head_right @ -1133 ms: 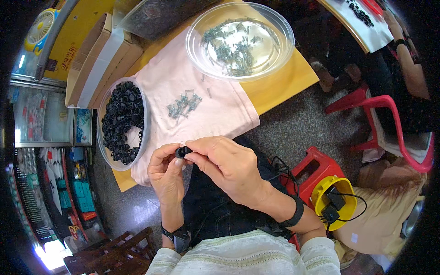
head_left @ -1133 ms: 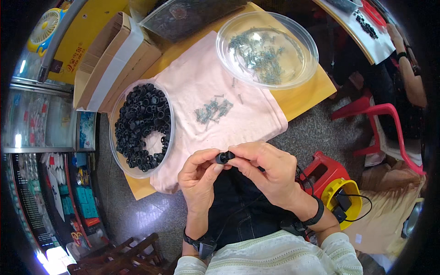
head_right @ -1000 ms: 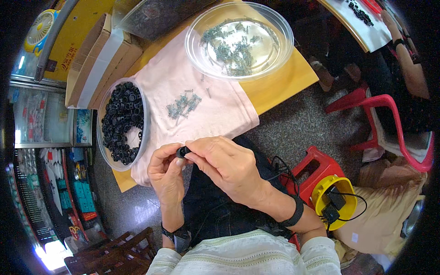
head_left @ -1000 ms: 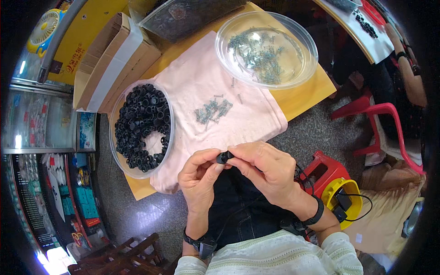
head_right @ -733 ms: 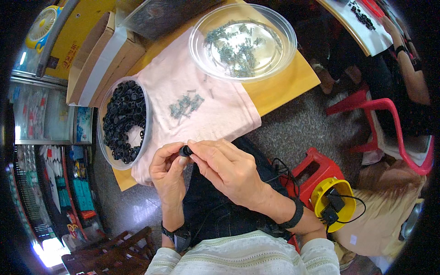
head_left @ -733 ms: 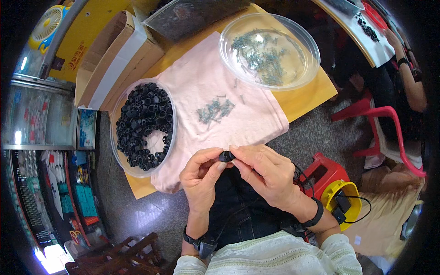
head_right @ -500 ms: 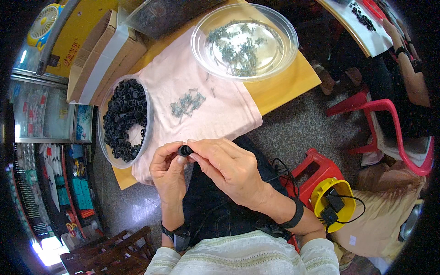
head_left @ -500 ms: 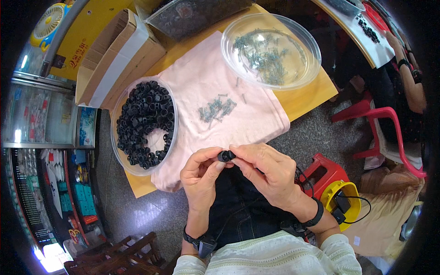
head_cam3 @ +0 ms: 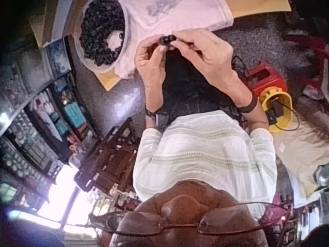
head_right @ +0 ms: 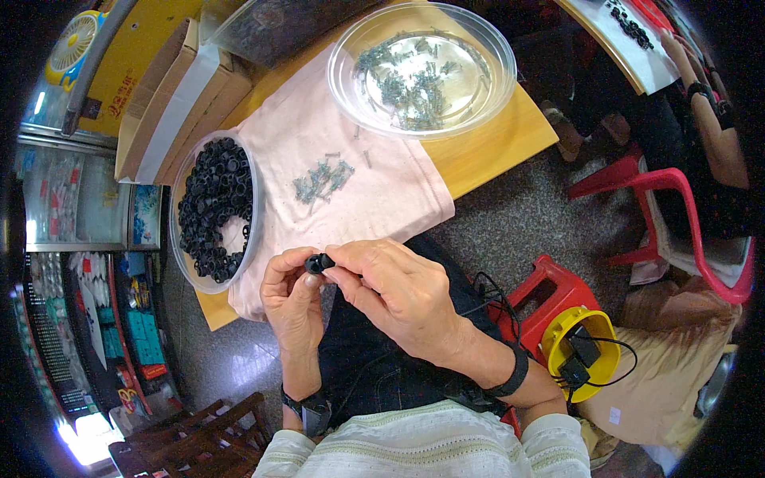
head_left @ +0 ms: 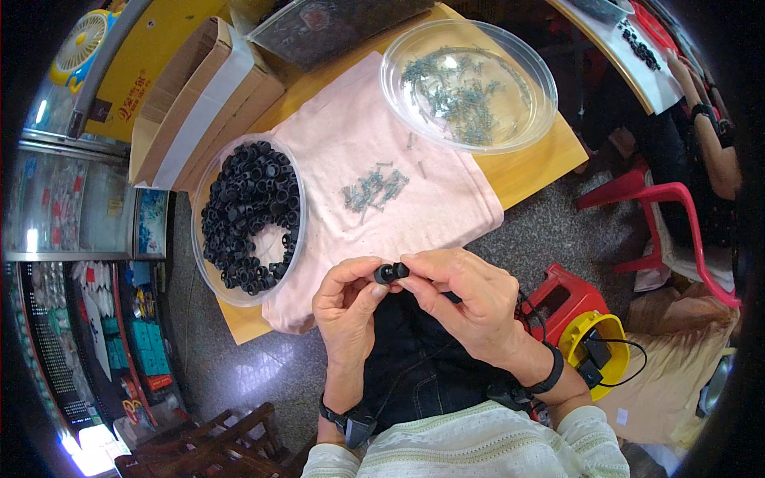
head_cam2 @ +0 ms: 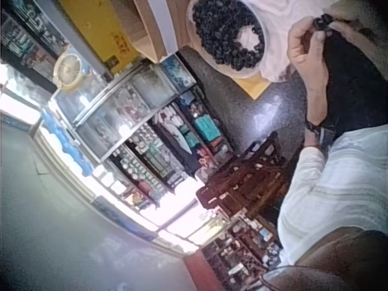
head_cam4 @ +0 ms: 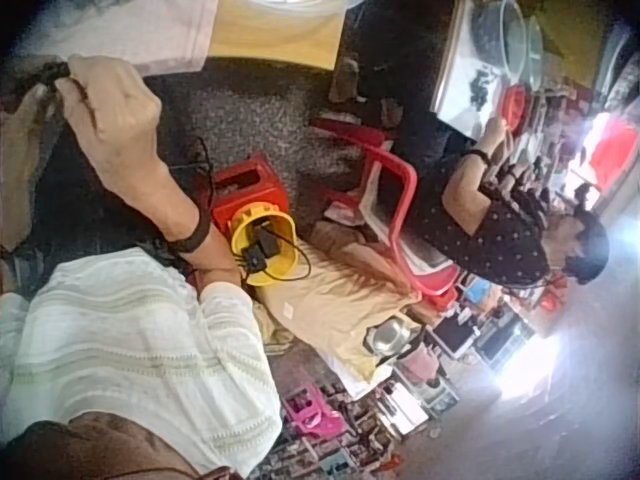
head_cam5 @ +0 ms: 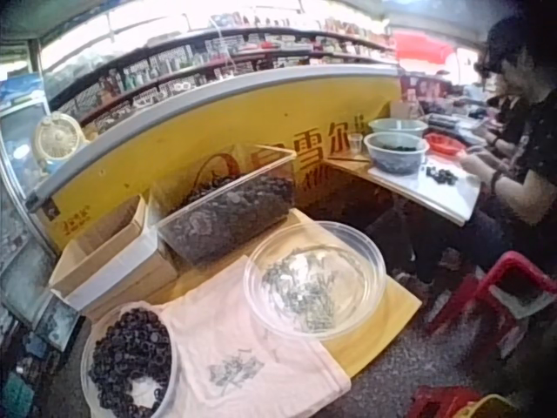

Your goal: Manually assembling small black plastic components by snapping two parts together repeatedly at a workstation.

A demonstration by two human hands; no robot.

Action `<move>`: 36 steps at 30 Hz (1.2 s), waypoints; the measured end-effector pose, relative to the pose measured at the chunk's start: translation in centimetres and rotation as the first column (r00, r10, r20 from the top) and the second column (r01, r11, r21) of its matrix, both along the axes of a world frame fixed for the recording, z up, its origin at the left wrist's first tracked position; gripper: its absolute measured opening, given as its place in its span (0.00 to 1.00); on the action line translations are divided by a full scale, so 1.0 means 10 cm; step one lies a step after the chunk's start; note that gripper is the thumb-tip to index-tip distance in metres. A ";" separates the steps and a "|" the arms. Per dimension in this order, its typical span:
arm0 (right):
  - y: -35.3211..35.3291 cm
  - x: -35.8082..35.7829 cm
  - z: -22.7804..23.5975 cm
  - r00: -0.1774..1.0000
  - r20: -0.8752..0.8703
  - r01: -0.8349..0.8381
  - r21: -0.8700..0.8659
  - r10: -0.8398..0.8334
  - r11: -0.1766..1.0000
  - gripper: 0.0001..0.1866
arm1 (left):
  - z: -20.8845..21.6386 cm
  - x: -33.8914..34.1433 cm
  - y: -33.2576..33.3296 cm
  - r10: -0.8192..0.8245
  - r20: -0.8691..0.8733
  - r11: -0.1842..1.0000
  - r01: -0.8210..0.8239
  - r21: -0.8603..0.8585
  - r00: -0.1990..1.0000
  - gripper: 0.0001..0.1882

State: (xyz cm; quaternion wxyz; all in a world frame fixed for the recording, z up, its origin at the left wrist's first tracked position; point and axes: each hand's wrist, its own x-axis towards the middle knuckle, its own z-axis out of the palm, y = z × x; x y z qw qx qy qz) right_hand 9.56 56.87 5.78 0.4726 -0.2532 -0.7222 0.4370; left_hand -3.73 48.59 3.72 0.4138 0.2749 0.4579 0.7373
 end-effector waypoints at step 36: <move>0.03 0.05 0.02 0.992 -0.025 -0.123 -0.324 0.121 0.938 0.11 | 0.03 -0.03 0.04 -0.071 -0.263 0.997 0.062 -0.041 0.962 0.13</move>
